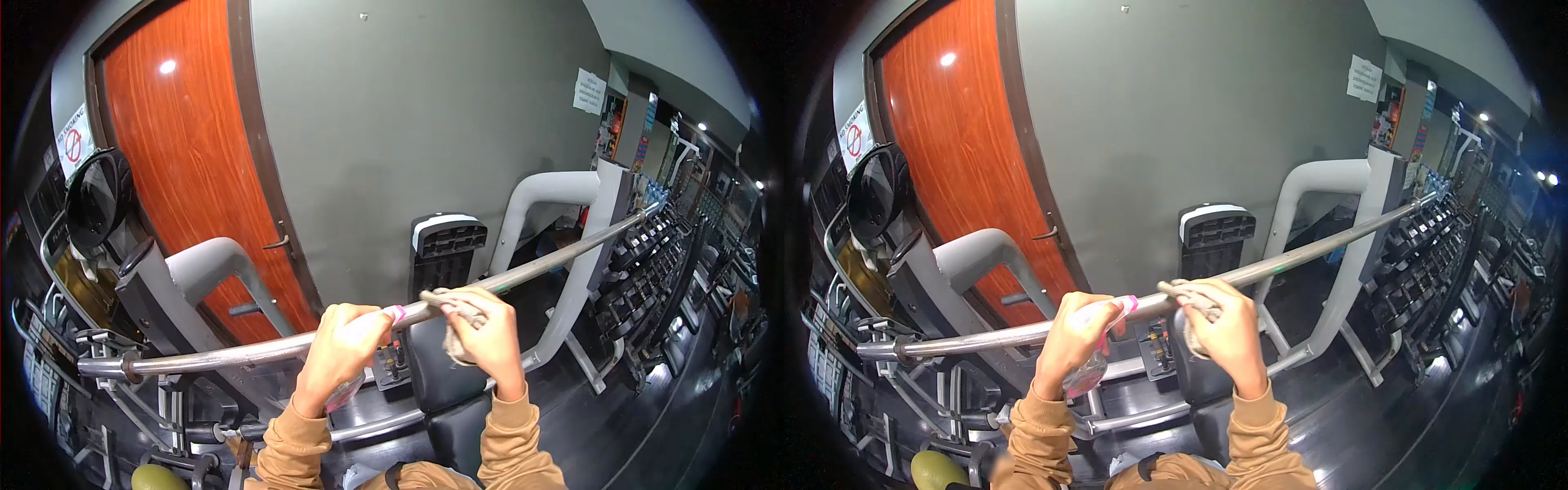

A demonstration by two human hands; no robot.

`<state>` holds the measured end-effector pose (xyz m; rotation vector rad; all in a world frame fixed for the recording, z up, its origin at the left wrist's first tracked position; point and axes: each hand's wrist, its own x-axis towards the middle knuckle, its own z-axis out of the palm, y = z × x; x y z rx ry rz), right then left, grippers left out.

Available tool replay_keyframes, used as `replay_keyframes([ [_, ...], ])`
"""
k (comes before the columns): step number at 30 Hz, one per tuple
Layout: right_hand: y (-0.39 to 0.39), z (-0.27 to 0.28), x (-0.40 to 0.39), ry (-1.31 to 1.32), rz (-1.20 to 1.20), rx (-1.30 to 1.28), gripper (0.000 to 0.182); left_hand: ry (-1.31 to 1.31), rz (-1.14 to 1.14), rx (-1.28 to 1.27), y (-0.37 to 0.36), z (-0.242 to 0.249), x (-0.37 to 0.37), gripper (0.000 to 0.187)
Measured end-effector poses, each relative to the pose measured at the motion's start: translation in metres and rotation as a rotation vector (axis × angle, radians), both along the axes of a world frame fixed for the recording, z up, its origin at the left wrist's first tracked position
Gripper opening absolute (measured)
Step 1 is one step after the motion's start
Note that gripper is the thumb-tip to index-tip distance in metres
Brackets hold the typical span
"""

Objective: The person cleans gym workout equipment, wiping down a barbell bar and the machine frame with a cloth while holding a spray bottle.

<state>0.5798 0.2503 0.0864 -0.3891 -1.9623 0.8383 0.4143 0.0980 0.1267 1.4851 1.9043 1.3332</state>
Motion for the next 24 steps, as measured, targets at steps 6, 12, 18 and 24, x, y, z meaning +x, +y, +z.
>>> replay_keyframes([
  [6, 0.008, -0.006, 0.025, 0.071, -0.223, 0.011, 0.018, 0.068, 0.013, 0.010, 0.010, -0.005, 0.003, 0.040],
  [12, -0.018, -0.009, -0.014, -0.121, -0.354, 0.200, 0.024, -0.086, -0.069, 0.061, 0.010, -0.009, -0.007, 0.038],
  [18, -0.045, -0.023, -0.032, -0.159, -0.173, 0.422, 0.037, -0.324, -0.079, 0.188, -0.003, -0.026, -0.024, 0.044],
  [24, 0.003, -0.022, -0.002, -0.102, -0.437, 0.408, 0.040, -0.255, -0.074, 0.220, 0.001, -0.027, -0.019, 0.044],
])
